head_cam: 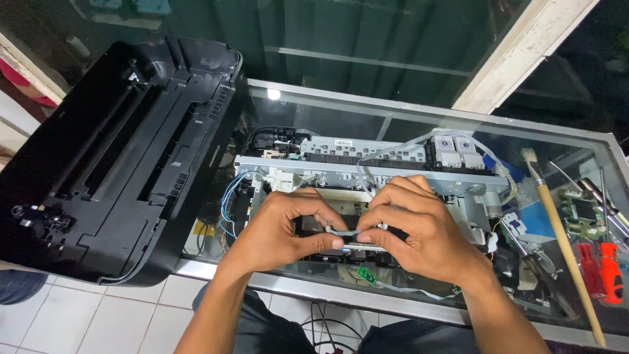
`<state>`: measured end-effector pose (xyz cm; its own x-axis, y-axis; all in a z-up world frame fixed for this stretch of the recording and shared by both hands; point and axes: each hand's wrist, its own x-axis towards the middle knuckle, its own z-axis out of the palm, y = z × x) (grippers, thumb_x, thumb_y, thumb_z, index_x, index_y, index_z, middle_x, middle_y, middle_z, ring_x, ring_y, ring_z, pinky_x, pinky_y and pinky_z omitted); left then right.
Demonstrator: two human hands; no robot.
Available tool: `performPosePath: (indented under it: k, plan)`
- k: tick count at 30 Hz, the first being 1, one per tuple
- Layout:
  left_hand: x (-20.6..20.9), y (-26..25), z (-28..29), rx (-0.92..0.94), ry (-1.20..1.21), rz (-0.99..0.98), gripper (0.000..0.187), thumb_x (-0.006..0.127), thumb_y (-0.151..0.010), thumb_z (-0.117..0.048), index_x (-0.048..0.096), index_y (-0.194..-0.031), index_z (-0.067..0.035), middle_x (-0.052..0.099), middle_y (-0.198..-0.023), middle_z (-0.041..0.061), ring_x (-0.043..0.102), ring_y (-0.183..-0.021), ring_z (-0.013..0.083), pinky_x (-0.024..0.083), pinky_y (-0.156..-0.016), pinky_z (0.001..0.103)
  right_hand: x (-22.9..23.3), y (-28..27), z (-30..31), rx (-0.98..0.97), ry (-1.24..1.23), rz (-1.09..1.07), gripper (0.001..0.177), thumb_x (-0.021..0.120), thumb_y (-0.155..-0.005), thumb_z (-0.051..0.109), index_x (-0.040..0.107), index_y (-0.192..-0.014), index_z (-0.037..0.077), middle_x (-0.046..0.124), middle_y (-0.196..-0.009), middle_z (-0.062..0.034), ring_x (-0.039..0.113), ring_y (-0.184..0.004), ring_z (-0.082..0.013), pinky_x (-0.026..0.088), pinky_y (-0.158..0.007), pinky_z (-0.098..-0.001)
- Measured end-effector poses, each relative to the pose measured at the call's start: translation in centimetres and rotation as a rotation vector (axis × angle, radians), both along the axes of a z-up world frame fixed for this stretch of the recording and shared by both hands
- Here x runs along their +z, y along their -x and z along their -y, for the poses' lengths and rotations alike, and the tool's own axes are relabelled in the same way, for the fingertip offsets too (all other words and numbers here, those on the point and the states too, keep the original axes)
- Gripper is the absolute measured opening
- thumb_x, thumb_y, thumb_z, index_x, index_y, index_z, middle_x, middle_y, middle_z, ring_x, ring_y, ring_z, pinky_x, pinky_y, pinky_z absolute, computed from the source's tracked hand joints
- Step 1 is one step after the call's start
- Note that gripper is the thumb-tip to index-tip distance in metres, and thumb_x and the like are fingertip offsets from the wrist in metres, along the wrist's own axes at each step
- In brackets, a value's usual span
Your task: The person disassembles a printer on a glass table, using a brush to clean internal components and a screwdriver to remove screws. They remove a large internal assembly, flip it over, and then proceed to disconnect ribbon cables and remove smaller plastic parts.
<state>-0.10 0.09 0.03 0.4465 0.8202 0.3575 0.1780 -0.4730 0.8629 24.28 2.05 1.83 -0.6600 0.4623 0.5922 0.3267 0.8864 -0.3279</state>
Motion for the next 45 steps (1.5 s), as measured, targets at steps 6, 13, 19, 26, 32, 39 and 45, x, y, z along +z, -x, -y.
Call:
performPosePath:
  k: [6,13,19,26,32,39,45]
  plan:
    - [0.6,-0.2,0.4,0.055,0.015,0.026,0.008,0.083,-0.085,-0.017,0.077,-0.088,-0.013,0.073,-0.081,-0.002,0.063,-0.078,0.0104,0.051,-0.074,0.028,0.4,-0.2,0.2,0.026,0.046,-0.008,0.010,0.073,-0.092,0.022,0.070,-0.091,0.012,0.064,-0.084,-0.0007,0.056,-0.078,-0.0187,0.033,-0.076,-0.0350]
    - [0.9,-0.5,0.3,0.079,-0.132,-0.100,0.014,0.081,-0.085,-0.017,0.073,-0.097,-0.014,0.068,-0.085,-0.001,0.063,-0.081,0.0136,0.051,-0.076,0.030,0.4,-0.3,0.1,0.046,0.056,-0.023,0.005,0.070,-0.094,0.016,0.071,-0.094,0.011,0.067,-0.088,-0.0020,0.061,-0.083,-0.0192,0.035,-0.080,-0.0355]
    - [1.2,-1.9,0.8,0.138,-0.320,-0.092,0.007,0.075,-0.090,-0.012,0.072,-0.085,-0.009,0.072,-0.080,-0.001,0.059,-0.074,0.0161,0.048,-0.070,0.031,-0.1,-0.2,0.2,0.004,0.015,-0.005,0.009,0.071,-0.095,0.021,0.070,-0.093,0.012,0.067,-0.087,-0.0010,0.060,-0.082,-0.0188,0.037,-0.080,-0.0351]
    - [1.0,-0.7,0.8,0.319,-0.360,-0.147,0.006,0.075,-0.086,-0.012,0.071,-0.083,-0.010,0.072,-0.080,-0.001,0.063,-0.078,0.0165,0.050,-0.071,0.031,1.1,-0.2,0.3,-0.101,-0.089,-0.007,0.007,0.072,-0.094,0.018,0.072,-0.092,0.011,0.070,-0.086,0.0006,0.060,-0.080,-0.0183,0.036,-0.078,-0.0347]
    - [1.0,-0.1,0.5,0.300,-0.250,-0.167,0.004,0.077,-0.087,-0.017,0.075,-0.086,-0.014,0.076,-0.083,-0.004,0.064,-0.081,0.0136,0.049,-0.079,0.031,0.4,-0.9,0.0,-0.132,-0.084,0.019,0.010,0.071,-0.095,0.020,0.071,-0.088,0.015,0.069,-0.086,0.0027,0.058,-0.081,-0.0166,0.033,-0.077,-0.0342]
    - [1.2,-2.6,0.1,0.265,-0.537,-0.286,0.017,0.072,-0.095,-0.030,0.074,-0.098,-0.013,0.069,-0.089,-0.002,0.056,-0.096,0.0242,0.042,-0.084,0.039,0.3,-0.8,0.2,-0.118,-0.083,0.014,0.011,0.071,-0.096,0.019,0.070,-0.087,0.012,0.066,-0.083,0.0016,0.056,-0.077,-0.0176,0.031,-0.076,-0.0344]
    - [0.7,-1.6,-0.1,0.256,-0.433,-0.282,0.015,0.071,-0.094,-0.025,0.071,-0.090,-0.011,0.069,-0.086,-0.001,0.056,-0.098,0.0241,0.040,-0.090,0.042,0.2,-2.4,-0.1,-0.126,-0.066,0.010,0.009,0.074,-0.095,0.020,0.074,-0.090,0.013,0.070,-0.084,0.0014,0.058,-0.078,-0.0171,0.031,-0.076,-0.0348]
